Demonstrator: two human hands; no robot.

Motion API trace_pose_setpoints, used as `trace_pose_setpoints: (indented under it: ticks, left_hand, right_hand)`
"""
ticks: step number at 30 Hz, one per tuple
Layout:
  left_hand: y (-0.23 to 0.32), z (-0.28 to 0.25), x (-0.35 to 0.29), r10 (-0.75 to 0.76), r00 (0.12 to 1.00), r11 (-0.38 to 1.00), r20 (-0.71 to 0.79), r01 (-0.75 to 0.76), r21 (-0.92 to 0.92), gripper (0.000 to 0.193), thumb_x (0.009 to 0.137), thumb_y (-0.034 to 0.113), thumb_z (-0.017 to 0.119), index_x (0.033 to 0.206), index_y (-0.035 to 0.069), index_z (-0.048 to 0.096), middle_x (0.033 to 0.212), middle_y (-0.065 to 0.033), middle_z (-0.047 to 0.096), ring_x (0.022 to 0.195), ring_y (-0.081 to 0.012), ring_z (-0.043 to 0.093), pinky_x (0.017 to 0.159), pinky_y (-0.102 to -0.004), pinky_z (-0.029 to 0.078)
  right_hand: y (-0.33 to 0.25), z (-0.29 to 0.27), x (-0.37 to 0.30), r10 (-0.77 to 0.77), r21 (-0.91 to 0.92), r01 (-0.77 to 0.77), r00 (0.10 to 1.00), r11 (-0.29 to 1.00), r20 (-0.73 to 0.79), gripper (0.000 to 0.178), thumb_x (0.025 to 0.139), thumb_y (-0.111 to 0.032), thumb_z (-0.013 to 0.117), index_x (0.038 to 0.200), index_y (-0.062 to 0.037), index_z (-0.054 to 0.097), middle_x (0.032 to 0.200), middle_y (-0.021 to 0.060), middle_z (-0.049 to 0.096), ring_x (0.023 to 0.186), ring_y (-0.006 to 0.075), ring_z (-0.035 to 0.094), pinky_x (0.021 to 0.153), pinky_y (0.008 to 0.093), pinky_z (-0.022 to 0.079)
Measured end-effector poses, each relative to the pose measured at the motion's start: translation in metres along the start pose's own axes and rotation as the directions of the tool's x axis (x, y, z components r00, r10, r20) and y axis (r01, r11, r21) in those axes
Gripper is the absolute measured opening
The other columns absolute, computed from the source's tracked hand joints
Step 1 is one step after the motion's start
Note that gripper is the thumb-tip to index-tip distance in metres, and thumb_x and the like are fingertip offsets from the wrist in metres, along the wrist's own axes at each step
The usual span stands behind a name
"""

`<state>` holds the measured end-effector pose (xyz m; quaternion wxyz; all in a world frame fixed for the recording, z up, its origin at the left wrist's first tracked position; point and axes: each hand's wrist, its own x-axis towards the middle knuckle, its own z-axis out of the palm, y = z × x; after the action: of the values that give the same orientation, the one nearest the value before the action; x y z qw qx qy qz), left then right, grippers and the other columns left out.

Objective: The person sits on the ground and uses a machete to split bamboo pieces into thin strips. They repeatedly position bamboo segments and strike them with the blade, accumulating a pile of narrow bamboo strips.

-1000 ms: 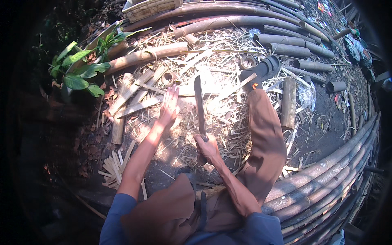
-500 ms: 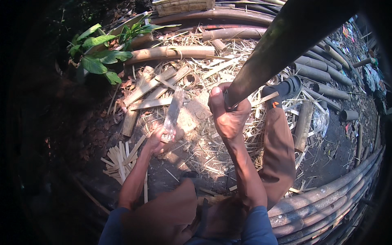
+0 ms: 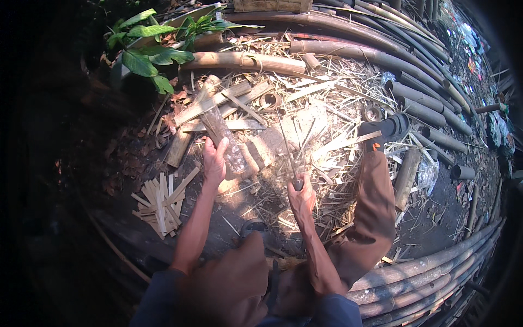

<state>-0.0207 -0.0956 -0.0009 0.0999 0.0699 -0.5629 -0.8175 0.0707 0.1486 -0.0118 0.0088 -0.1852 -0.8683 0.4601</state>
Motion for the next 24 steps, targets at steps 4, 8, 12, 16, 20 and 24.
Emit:
trace_pose_setpoints:
  ticks: [4, 8, 12, 16, 20, 24]
  left_hand:
    - [-0.035, 0.018, -0.005, 0.054, 0.994, 0.983, 0.091, -0.069, 0.17, 0.016, 0.087, 0.001, 0.07, 0.103, -0.001, 0.066, 0.094, -0.0038, 0.069, 0.079, -0.0079, 0.06, 0.075, -0.0249, 0.049]
    - [-0.032, 0.021, -0.009, 0.077, 0.994, 0.939, 0.08, -0.099, 0.331, 0.024, 0.082, 0.009, 0.078, 0.1, -0.004, 0.068, 0.094, -0.0062, 0.072, 0.08, -0.0096, 0.063, 0.073, -0.0261, 0.05]
    - [0.005, 0.056, -0.016, -0.112, 0.972, 0.939, 0.208, 0.035, 0.343, 0.027, 0.086, 0.007, 0.071, 0.111, -0.003, 0.063, 0.091, -0.0082, 0.071, 0.079, -0.0095, 0.064, 0.074, -0.0247, 0.053]
    - [0.016, 0.061, -0.02, -0.095, 0.962, 0.878, 0.256, -0.041, 0.477, 0.017, 0.086, 0.005, 0.069, 0.1, -0.003, 0.065, 0.084, -0.0061, 0.07, 0.073, -0.0085, 0.062, 0.069, -0.0256, 0.052]
    - [0.001, 0.049, -0.014, -0.08, 0.936, 0.879, 0.342, -0.096, 0.467, 0.027, 0.081, 0.006, 0.076, 0.102, -0.004, 0.063, 0.09, -0.0082, 0.072, 0.079, -0.01, 0.065, 0.071, -0.0259, 0.053]
    - [0.011, 0.059, -0.02, -0.124, 0.911, 0.869, 0.394, -0.092, 0.486, 0.015, 0.085, 0.003, 0.069, 0.098, -0.003, 0.065, 0.085, -0.0061, 0.069, 0.077, -0.0088, 0.061, 0.07, -0.0274, 0.051]
  right_hand:
    - [-0.013, -0.029, -0.032, 0.096, 0.07, -0.109, 0.98, 0.992, 0.176, 0.053, 0.091, -0.025, 0.061, 0.137, -0.0067, 0.043, 0.077, 0.0129, 0.065, 0.068, 0.0198, 0.063, 0.064, 0.0351, 0.048]
    - [-0.071, -0.057, -0.037, -0.087, 0.149, 0.044, 0.951, 0.988, 0.297, 0.054, 0.098, -0.032, 0.053, 0.143, -0.0069, 0.036, 0.075, 0.0126, 0.061, 0.068, 0.0202, 0.061, 0.065, 0.0369, 0.047]
    - [-0.091, -0.061, -0.027, -0.225, 0.165, 0.184, 0.934, 0.969, 0.278, 0.044, 0.1, -0.032, 0.049, 0.136, -0.0073, 0.041, 0.076, 0.0168, 0.06, 0.068, 0.0263, 0.061, 0.066, 0.0385, 0.047]
    - [-0.116, -0.056, -0.023, -0.197, 0.24, 0.108, 0.901, 0.965, 0.386, 0.037, 0.101, -0.025, 0.049, 0.133, -0.0085, 0.045, 0.079, 0.0197, 0.061, 0.069, 0.0277, 0.062, 0.067, 0.038, 0.048]
    - [-0.121, -0.053, -0.019, -0.232, 0.224, 0.158, 0.904, 0.962, 0.36, 0.035, 0.1, -0.022, 0.05, 0.132, -0.0076, 0.048, 0.074, 0.0167, 0.059, 0.064, 0.0212, 0.059, 0.063, 0.0346, 0.047]
    - [-0.118, -0.052, -0.016, -0.215, 0.207, 0.145, 0.905, 0.967, 0.367, 0.035, 0.1, -0.022, 0.05, 0.132, -0.0072, 0.048, 0.073, 0.0176, 0.058, 0.062, 0.0203, 0.057, 0.062, 0.0341, 0.047]
